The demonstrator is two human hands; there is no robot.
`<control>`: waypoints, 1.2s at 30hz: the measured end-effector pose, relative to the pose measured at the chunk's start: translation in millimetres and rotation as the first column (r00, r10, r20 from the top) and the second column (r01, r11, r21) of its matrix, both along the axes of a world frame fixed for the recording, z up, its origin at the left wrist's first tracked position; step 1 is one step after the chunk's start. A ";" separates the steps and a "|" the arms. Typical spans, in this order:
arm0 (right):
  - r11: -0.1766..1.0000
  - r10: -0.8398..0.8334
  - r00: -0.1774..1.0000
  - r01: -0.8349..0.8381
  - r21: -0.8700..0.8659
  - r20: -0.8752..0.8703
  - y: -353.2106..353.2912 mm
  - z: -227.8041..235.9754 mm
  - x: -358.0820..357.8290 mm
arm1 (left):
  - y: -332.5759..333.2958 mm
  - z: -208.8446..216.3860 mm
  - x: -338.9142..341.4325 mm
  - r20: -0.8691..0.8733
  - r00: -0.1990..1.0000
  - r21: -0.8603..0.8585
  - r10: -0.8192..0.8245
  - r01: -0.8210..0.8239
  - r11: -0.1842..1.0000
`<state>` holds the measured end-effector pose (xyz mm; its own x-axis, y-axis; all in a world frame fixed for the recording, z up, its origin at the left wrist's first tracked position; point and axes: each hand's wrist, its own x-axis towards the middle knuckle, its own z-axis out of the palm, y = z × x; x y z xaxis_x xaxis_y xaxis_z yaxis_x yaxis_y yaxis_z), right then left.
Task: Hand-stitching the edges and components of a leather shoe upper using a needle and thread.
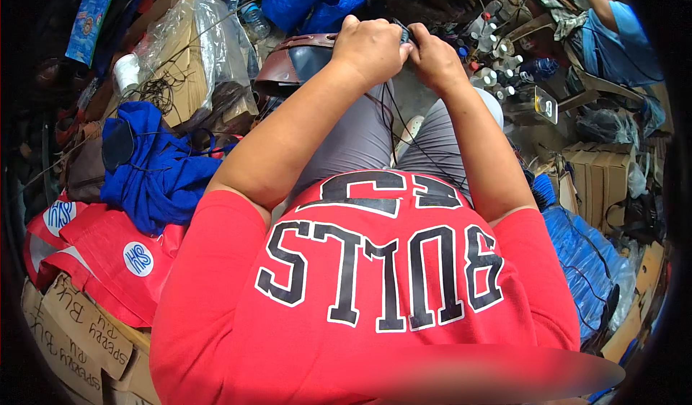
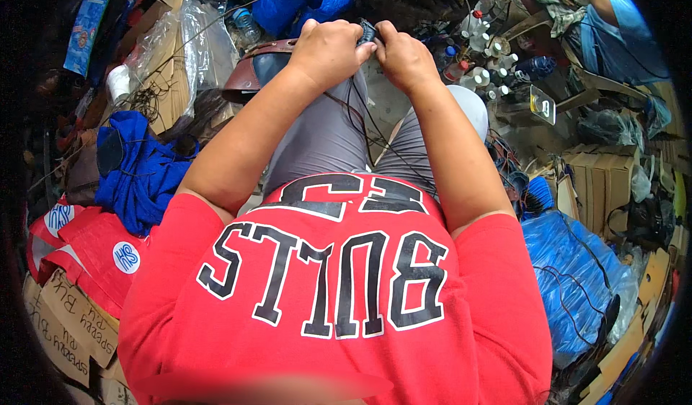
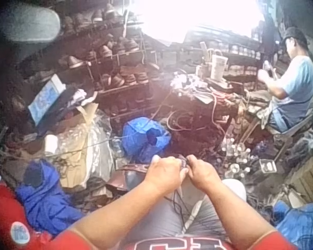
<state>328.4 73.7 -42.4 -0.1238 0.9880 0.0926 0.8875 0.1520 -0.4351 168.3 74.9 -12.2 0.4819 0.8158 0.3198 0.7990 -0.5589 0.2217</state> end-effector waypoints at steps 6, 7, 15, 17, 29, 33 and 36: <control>0.996 -0.009 0.994 0.019 -0.089 0.109 14.2 -5.3 -0.7 | -2.5 3.7 9.3 -0.042 0.998 -0.091 0.036 -0.040 0.995; 0.996 -0.015 0.990 0.027 -0.089 0.139 20.7 -11.0 1.3 | -6.2 4.5 13.8 -0.094 0.995 -0.126 0.020 -0.032 0.992; 0.897 -0.296 0.923 0.357 -0.260 0.247 54.0 -20.2 60.8 | -56.9 30.0 5.8 -0.030 0.990 -0.096 -0.141 0.137 0.986; 0.852 -0.367 0.895 0.432 -0.296 0.252 54.6 -20.8 107.9 | -75.2 46.8 -11.2 0.052 0.975 0.007 -0.216 0.216 0.976; 0.338 -0.829 0.424 0.899 -0.278 0.363 -81.1 -21.5 557.0 | -109.9 152.4 -161.6 0.247 0.939 -0.227 -0.238 0.295 0.928; 0.545 -0.665 0.745 0.536 -0.645 0.057 -98.9 -50.4 513.5 | -78.6 128.2 -113.3 -0.067 0.989 0.284 -0.131 0.145 0.948; 0.692 -0.485 0.863 0.279 -0.666 -0.142 -56.6 -50.6 343.3 | -50.2 64.2 -82.0 -0.256 0.966 0.327 -0.042 0.127 0.937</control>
